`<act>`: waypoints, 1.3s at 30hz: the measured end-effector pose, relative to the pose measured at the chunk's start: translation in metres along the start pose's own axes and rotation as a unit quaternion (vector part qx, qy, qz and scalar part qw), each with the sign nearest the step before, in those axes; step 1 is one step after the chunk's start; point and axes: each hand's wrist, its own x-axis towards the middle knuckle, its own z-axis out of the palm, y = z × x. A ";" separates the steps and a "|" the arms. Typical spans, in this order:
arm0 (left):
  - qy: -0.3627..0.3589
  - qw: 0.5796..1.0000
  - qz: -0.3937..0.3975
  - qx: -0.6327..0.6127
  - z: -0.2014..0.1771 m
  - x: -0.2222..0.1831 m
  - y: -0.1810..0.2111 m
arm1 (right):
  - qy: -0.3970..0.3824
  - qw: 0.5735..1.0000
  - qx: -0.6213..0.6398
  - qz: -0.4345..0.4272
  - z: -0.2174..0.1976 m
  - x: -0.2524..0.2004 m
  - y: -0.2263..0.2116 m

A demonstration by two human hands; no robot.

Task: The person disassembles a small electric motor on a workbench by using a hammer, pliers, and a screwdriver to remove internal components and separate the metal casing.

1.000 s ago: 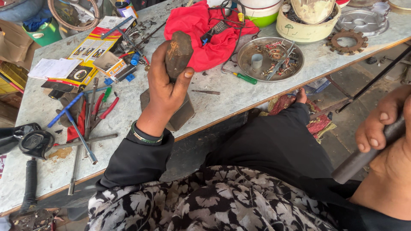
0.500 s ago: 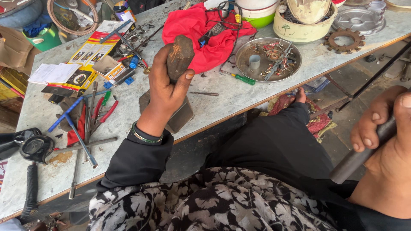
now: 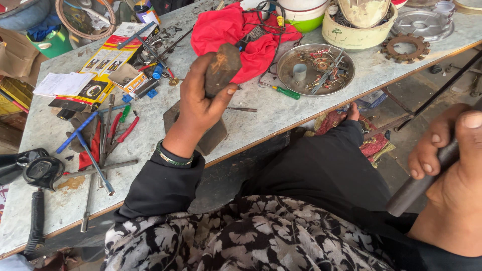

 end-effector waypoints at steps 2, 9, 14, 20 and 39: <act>0.008 1.000 -0.012 -0.006 0.003 0.002 -0.001 | 0.009 0.998 -0.054 -0.017 0.020 -0.002 -0.012; -0.005 0.996 -0.090 -0.002 0.015 0.005 0.005 | -0.112 0.968 -0.198 0.109 0.055 -0.009 0.017; -0.010 0.994 -0.111 0.024 0.019 0.009 0.006 | -0.085 0.966 -0.242 -0.033 0.033 -0.004 0.003; -0.017 0.994 -0.103 0.036 0.026 0.014 0.005 | -0.033 0.729 -0.510 -0.455 0.058 0.033 0.012; 0.176 0.975 -0.134 -0.018 -0.063 -0.035 -0.047 | -0.091 0.995 -0.023 -0.033 -0.070 0.005 0.057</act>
